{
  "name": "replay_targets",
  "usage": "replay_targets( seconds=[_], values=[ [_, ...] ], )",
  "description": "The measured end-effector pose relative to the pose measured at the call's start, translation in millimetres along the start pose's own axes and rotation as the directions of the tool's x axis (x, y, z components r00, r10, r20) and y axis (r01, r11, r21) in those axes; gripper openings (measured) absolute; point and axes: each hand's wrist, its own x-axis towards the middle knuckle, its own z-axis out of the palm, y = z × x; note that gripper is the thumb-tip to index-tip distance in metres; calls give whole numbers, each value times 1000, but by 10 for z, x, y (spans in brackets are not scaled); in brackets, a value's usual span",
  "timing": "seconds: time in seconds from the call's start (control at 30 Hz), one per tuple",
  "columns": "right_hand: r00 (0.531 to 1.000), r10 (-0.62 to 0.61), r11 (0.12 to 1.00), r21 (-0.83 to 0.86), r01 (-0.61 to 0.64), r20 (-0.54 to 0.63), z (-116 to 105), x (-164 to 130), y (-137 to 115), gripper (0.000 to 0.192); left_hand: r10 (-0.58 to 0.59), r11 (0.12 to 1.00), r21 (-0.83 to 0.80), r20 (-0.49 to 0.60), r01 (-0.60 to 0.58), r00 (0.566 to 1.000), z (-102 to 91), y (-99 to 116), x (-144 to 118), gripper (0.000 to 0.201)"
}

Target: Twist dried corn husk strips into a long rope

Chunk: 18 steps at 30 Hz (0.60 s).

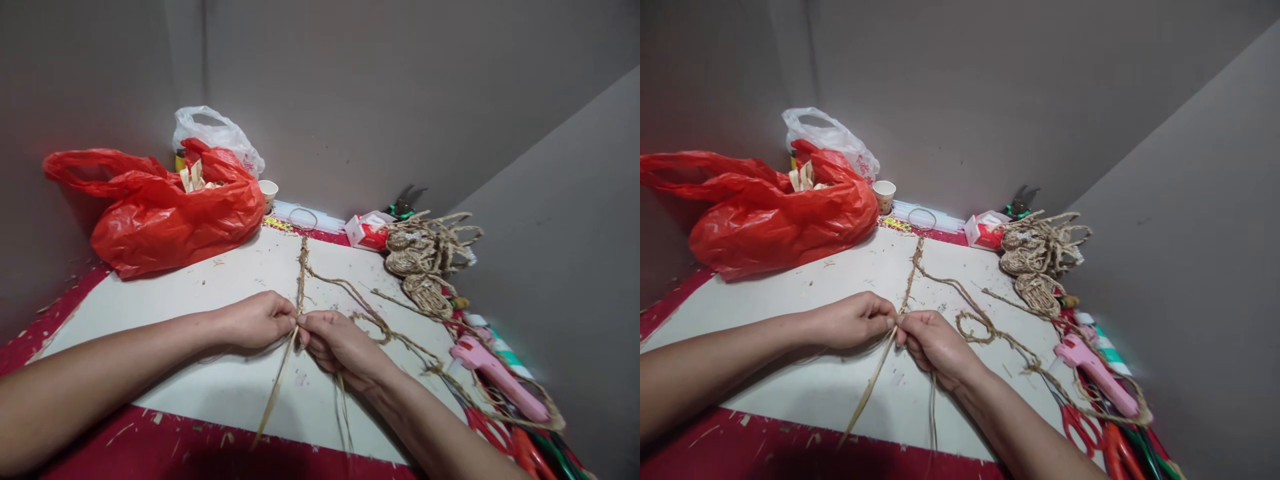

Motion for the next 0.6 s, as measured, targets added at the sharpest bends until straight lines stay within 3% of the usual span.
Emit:
replay_targets(
  seconds=[0.17,0.3,0.43,0.6],
  values=[
    [993,-47,999,-30,45,-108,56,11,75,27,-59,928,359,-121,99,991,-3,219,-114,29],
    [994,-71,993,87,78,-83,80,4,108,40,-13,793,598,-166,111,986,145,304,-184,28],
    [998,-47,972,229,53,-29,115,-35,102,45,57,652,758,-84,26,995,330,185,-206,26],
    [999,-34,973,229,41,-38,140,-67,76,26,314,471,867,4,-159,949,526,40,-312,24]
  ],
)
